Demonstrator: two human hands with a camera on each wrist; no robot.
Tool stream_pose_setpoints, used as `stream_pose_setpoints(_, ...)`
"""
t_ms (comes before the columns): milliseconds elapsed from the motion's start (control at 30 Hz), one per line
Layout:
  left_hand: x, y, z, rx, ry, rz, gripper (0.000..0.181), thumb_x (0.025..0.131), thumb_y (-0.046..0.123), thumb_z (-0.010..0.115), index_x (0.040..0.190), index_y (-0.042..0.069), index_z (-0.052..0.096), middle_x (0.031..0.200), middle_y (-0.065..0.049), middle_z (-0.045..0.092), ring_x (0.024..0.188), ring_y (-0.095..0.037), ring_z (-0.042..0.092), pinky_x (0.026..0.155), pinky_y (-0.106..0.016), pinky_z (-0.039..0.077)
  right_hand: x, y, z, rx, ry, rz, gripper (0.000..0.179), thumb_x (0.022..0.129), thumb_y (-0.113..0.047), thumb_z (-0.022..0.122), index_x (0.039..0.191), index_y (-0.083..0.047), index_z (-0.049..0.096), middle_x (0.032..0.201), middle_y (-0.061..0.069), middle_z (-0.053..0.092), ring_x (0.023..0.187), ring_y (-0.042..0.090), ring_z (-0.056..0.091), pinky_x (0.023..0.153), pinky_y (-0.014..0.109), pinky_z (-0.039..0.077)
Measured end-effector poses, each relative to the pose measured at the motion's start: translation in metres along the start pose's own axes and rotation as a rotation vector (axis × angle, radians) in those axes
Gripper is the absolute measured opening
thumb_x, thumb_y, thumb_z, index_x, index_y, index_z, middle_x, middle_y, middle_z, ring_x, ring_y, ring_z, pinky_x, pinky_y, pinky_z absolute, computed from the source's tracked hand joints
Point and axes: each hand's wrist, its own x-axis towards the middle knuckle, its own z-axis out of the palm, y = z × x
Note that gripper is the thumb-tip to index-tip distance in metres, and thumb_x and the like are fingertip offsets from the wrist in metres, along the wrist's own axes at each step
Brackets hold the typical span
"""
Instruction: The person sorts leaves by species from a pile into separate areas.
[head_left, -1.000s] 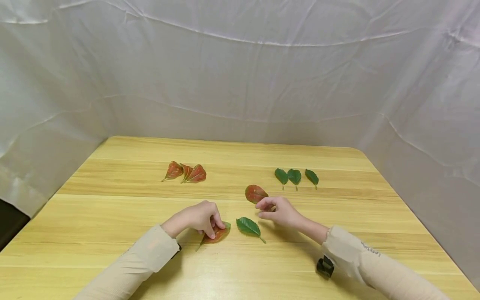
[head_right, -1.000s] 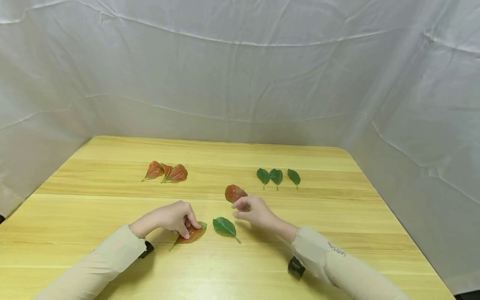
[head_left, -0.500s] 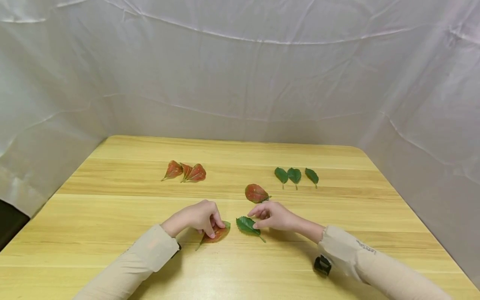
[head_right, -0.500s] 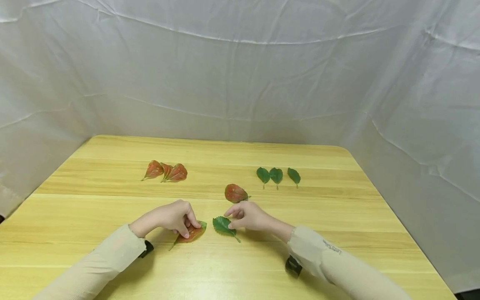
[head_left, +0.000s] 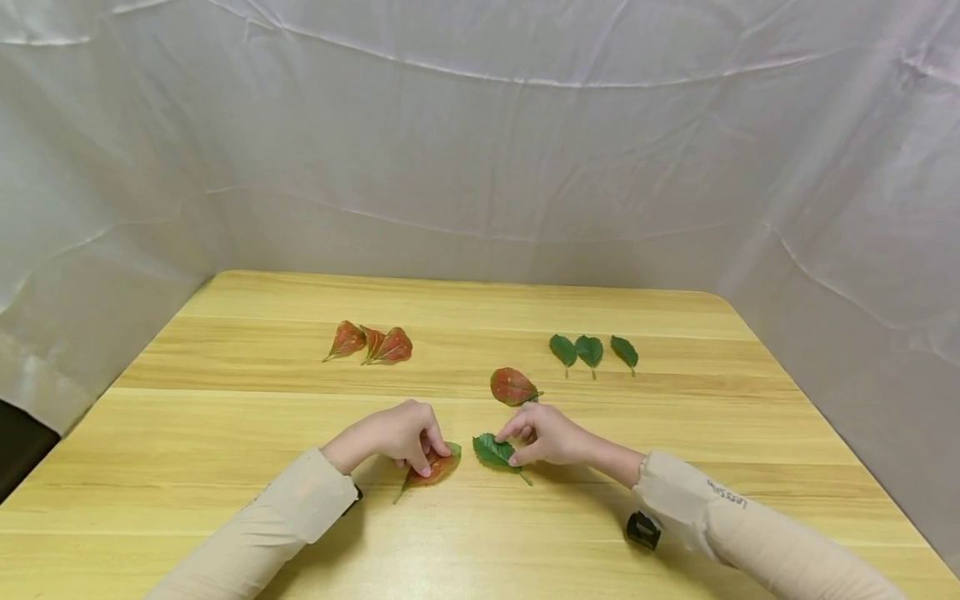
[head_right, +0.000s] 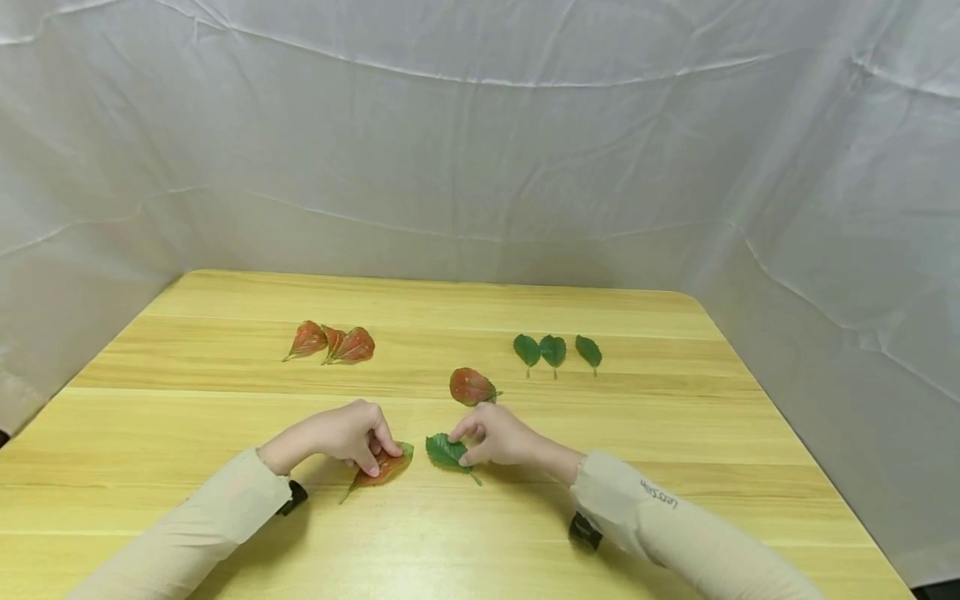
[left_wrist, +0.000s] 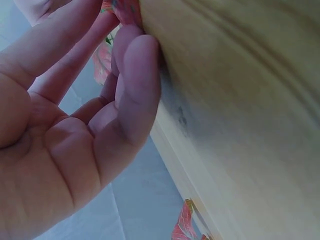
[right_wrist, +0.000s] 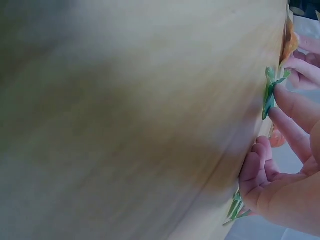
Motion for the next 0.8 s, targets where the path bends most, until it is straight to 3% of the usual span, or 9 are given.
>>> stream_pose_setpoints(333,0.0013,0.0033,-0.0021,-0.004,-0.02,-0.007,0.018,0.073,-0.008,0.067,0.089,-0.001,0.071,0.066,0.0,0.063,0.035,-0.005,0.032,0.036,-0.016,0.029,-0.0006,0.0006,0.0016,-0.03,-0.004,0.009,0.025,0.072,-0.007,0.073,0.095,-0.003,0.069,0.092,0.0,0.055,0.075,0.013,0.044,0.068,0.024,0.04)
stream_pose_setpoints(533,0.0037,0.0026,-0.002,0.008,-0.003,0.016,0.014,0.076,-0.005,0.066,0.088,0.0,0.071,0.068,0.0,0.064,0.04,-0.005,0.04,0.037,-0.016,0.033,-0.0007,0.0006,0.0016,-0.03,-0.004,0.009,0.025,0.072,-0.007,0.073,0.096,-0.003,0.069,0.092,0.001,0.055,0.075,0.014,0.044,0.068,0.024,0.04)
stream_pose_setpoints(800,0.0095,0.0015,-0.006,0.073,0.067,0.106,0.005,0.077,-0.003,0.064,0.079,0.0,0.068,0.07,0.003,0.06,0.061,-0.005,0.05,0.056,-0.02,0.044,-0.0006,0.0007,0.0016,-0.031,-0.004,0.009,0.025,0.071,-0.006,0.074,0.095,-0.003,0.069,0.092,0.002,0.055,0.075,0.014,0.044,0.068,0.025,0.041)
